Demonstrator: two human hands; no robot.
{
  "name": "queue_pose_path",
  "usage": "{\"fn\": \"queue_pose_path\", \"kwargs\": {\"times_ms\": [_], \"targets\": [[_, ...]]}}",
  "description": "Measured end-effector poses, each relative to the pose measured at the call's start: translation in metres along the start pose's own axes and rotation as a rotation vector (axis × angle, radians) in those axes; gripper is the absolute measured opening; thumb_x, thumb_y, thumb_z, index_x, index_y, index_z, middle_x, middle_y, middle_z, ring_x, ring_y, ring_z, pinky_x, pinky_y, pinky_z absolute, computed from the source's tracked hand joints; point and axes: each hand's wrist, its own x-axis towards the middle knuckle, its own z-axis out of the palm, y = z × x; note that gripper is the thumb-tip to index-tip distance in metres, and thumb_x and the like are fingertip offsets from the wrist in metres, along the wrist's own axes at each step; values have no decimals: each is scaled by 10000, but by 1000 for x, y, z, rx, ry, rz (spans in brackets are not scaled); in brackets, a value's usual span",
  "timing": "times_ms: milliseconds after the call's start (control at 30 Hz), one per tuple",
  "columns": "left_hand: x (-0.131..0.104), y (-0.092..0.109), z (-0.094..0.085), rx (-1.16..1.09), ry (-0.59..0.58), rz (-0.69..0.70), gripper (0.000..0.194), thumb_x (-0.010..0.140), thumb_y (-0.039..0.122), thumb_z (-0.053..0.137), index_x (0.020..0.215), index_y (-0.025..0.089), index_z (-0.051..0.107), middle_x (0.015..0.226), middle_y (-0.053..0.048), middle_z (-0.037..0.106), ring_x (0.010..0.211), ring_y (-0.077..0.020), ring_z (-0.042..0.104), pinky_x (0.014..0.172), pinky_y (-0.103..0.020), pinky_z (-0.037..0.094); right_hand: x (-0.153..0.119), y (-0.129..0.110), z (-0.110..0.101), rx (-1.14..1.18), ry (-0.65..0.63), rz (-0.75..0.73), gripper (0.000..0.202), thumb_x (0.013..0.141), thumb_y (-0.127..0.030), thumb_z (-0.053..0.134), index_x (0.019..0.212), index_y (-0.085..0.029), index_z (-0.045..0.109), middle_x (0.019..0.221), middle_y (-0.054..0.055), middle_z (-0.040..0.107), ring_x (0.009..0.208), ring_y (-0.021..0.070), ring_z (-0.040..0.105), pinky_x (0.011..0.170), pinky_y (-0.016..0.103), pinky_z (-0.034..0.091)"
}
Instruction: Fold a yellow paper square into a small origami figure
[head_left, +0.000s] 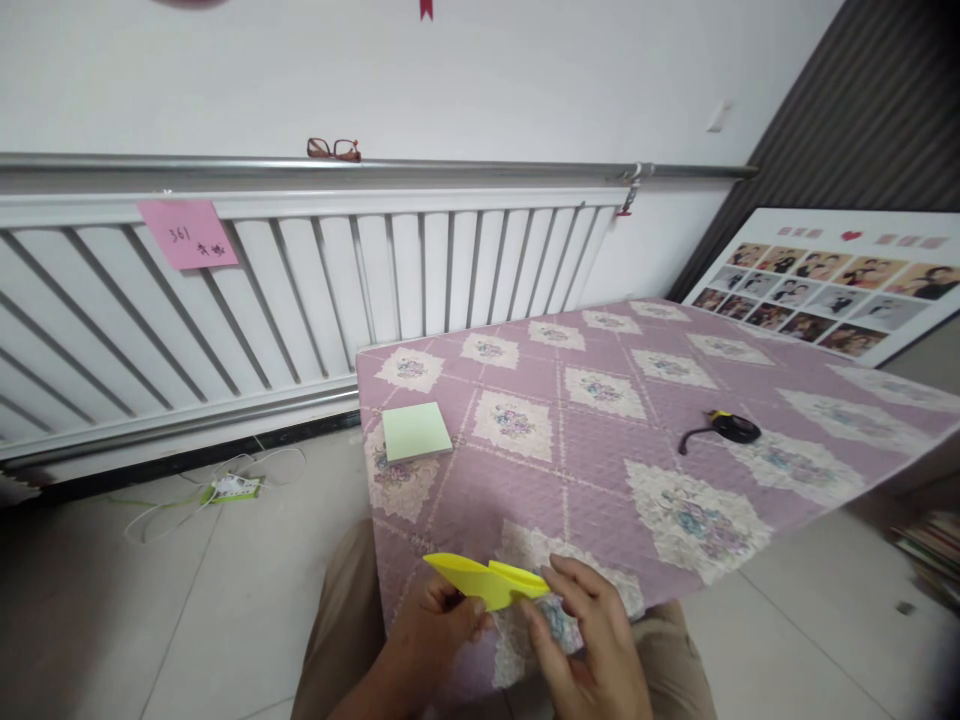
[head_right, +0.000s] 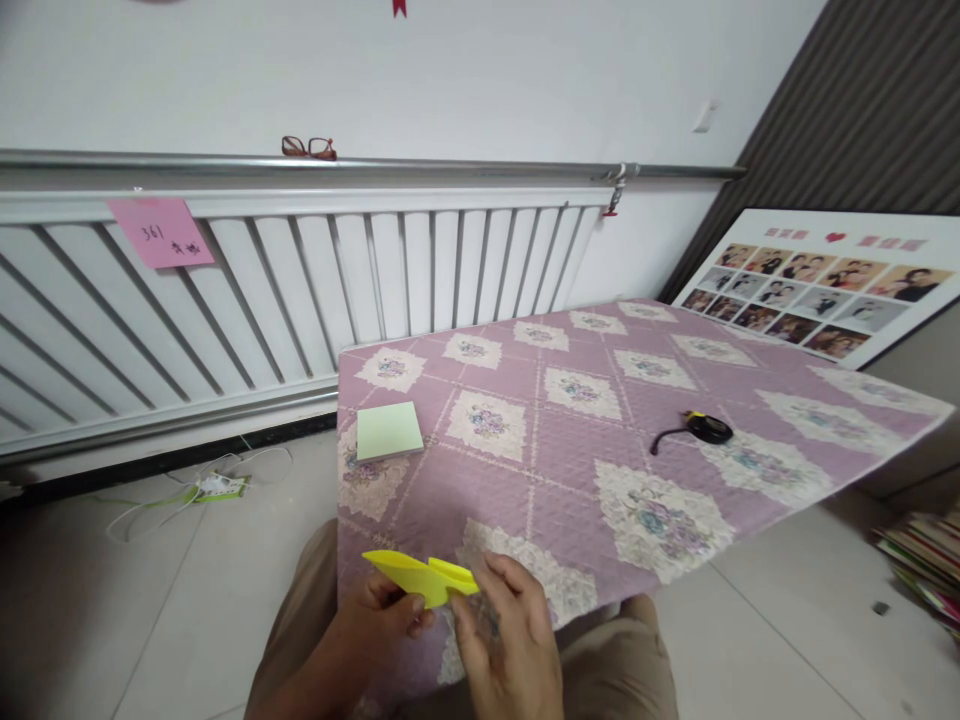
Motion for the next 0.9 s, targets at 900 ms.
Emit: {"fn": "queue_pose_path", "kwargs": {"times_ms": [900], "targets": [[-4, 9, -9, 342, -87, 144, 121, 710, 264, 589, 672, 153, 615, 593, 26, 511, 577, -110, 424, 590, -246, 339, 16, -6, -9, -35, -317, -291, 91, 872, -171, 501, 909, -240, 548, 1018, 66, 599, 922, 175, 614, 741, 282, 524]]}}
